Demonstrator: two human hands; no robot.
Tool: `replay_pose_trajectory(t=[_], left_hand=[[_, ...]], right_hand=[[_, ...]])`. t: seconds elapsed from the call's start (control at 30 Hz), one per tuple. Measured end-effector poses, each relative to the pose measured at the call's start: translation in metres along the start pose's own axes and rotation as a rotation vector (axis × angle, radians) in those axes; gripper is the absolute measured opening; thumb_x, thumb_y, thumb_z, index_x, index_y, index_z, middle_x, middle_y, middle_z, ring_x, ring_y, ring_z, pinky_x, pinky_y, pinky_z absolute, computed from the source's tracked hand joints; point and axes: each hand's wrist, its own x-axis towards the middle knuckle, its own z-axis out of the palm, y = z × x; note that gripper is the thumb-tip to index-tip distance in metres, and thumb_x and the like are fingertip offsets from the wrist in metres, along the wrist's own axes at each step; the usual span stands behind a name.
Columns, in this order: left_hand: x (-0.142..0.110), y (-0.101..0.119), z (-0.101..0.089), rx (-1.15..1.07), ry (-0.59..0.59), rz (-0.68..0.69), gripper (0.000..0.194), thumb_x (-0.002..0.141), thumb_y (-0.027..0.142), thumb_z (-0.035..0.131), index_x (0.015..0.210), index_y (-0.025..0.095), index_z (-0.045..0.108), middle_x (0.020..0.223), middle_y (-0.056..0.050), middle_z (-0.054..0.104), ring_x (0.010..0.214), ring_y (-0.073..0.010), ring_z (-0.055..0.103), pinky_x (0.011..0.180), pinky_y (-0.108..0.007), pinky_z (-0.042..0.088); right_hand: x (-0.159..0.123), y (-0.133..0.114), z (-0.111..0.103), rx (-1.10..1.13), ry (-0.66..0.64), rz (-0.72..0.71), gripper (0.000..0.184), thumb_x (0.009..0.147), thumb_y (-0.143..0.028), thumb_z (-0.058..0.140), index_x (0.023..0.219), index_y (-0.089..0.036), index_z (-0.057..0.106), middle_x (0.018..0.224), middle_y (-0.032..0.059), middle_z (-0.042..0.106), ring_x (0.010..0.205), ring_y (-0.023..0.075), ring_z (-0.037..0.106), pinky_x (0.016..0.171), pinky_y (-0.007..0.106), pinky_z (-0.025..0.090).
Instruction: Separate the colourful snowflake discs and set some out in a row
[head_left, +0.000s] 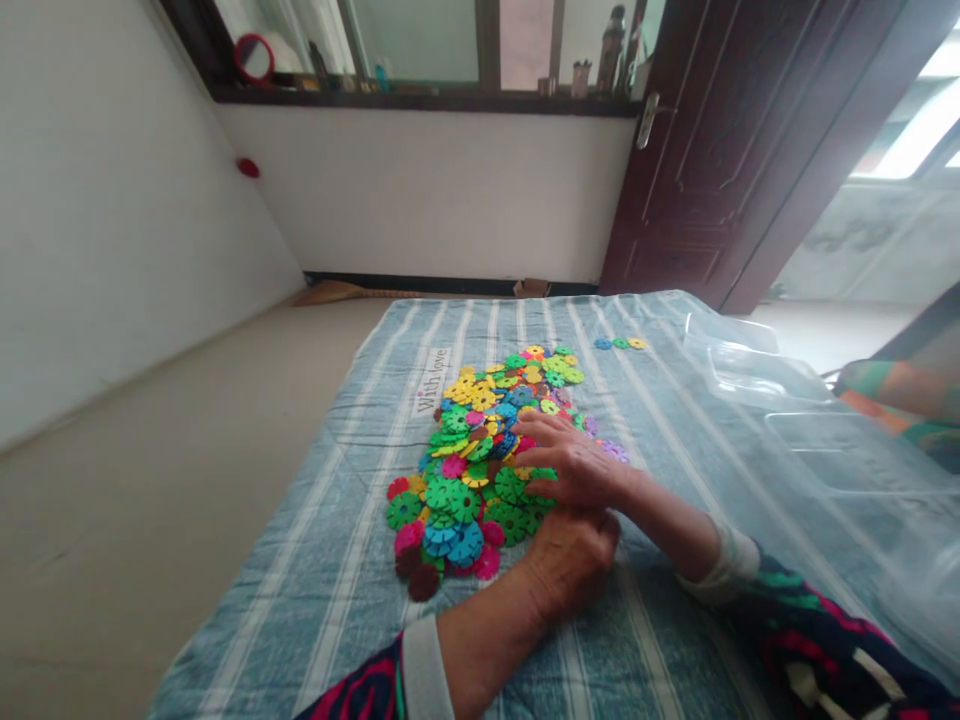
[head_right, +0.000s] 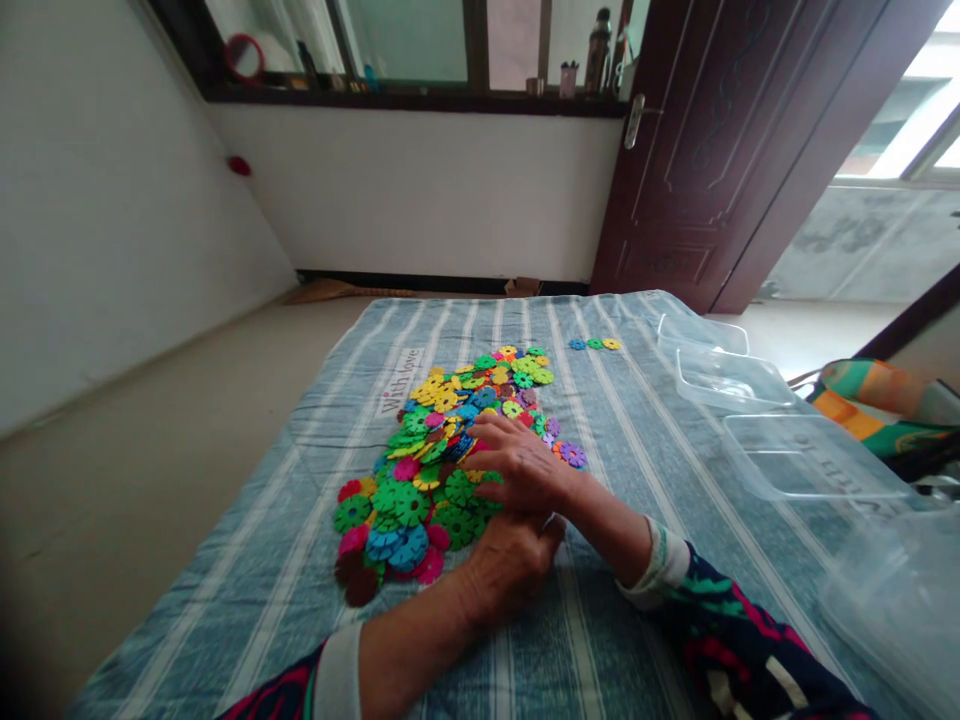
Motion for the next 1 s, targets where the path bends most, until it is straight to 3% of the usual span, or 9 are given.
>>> replay_pose_trajectory(t=[0.17, 0.3, 0.5, 0.7, 0.87, 1.0], left_hand=[[-0.002, 0.005, 0.002, 0.028, -0.017, -0.007, 0.024, 0.085, 0.006, 0.042, 0.095, 0.016, 0.062, 0.089, -0.009, 0.067, 0.083, -0.0248, 0.064, 0.076, -0.04, 0.056], [-0.001, 0.006, 0.002, 0.036, 0.019, 0.004, 0.02, 0.084, 0.007, 0.046, 0.095, 0.014, 0.061, 0.089, -0.011, 0.067, 0.082, -0.0261, 0.064, 0.074, -0.041, 0.056], [0.0, 0.006, -0.005, 0.08, 0.094, 0.025, 0.021, 0.086, 0.011, 0.051, 0.103, 0.009, 0.063, 0.11, -0.017, 0.068, 0.106, -0.0302, 0.063, 0.094, -0.044, 0.052], [0.0, 0.004, -0.009, 0.047, 0.116, 0.043, 0.025, 0.083, 0.01, 0.051, 0.104, 0.008, 0.063, 0.115, -0.02, 0.068, 0.115, -0.031, 0.061, 0.101, -0.046, 0.049], [0.0, 0.002, -0.007, 0.094, 0.13, 0.053, 0.025, 0.086, 0.01, 0.048, 0.106, 0.01, 0.063, 0.119, -0.018, 0.067, 0.117, -0.0295, 0.061, 0.1, -0.043, 0.05], [-0.001, 0.0, -0.004, 0.108, 0.142, 0.057, 0.025, 0.084, 0.01, 0.05, 0.106, 0.011, 0.062, 0.12, -0.016, 0.066, 0.118, -0.0295, 0.061, 0.102, -0.042, 0.05]], right_hand=[[-0.002, -0.006, -0.005, -0.011, -0.117, 0.066, 0.051, 0.066, -0.029, 0.088, 0.113, -0.023, 0.071, 0.141, 0.0121, 0.053, 0.138, 0.0348, 0.039, 0.112, 0.054, 0.036], [-0.002, -0.005, -0.007, 0.009, -0.129, 0.075, 0.057, 0.068, -0.025, 0.086, 0.121, -0.027, 0.068, 0.132, 0.0086, 0.058, 0.132, 0.0302, 0.045, 0.109, 0.05, 0.039], [-0.005, 0.016, -0.003, -0.044, 0.023, 0.109, 0.022, 0.084, -0.022, 0.071, 0.106, -0.02, 0.071, 0.118, 0.0117, 0.064, 0.115, 0.026, 0.056, 0.099, 0.044, 0.047], [-0.019, 0.055, -0.027, 0.032, 0.252, 0.319, 0.015, 0.085, -0.023, 0.069, 0.099, -0.021, 0.074, 0.102, 0.0083, 0.072, 0.097, 0.022, 0.067, 0.089, 0.038, 0.051], [-0.029, 0.061, -0.056, 0.109, 0.218, 0.412, 0.01, 0.083, -0.022, 0.067, 0.087, -0.019, 0.076, 0.08, 0.0034, 0.074, 0.072, 0.0158, 0.067, 0.07, 0.028, 0.051], [-0.02, 0.042, -0.05, 0.142, 0.137, 0.369, 0.011, 0.086, -0.024, 0.066, 0.088, -0.019, 0.075, 0.075, 0.0014, 0.072, 0.066, 0.0131, 0.064, 0.066, 0.026, 0.048]])
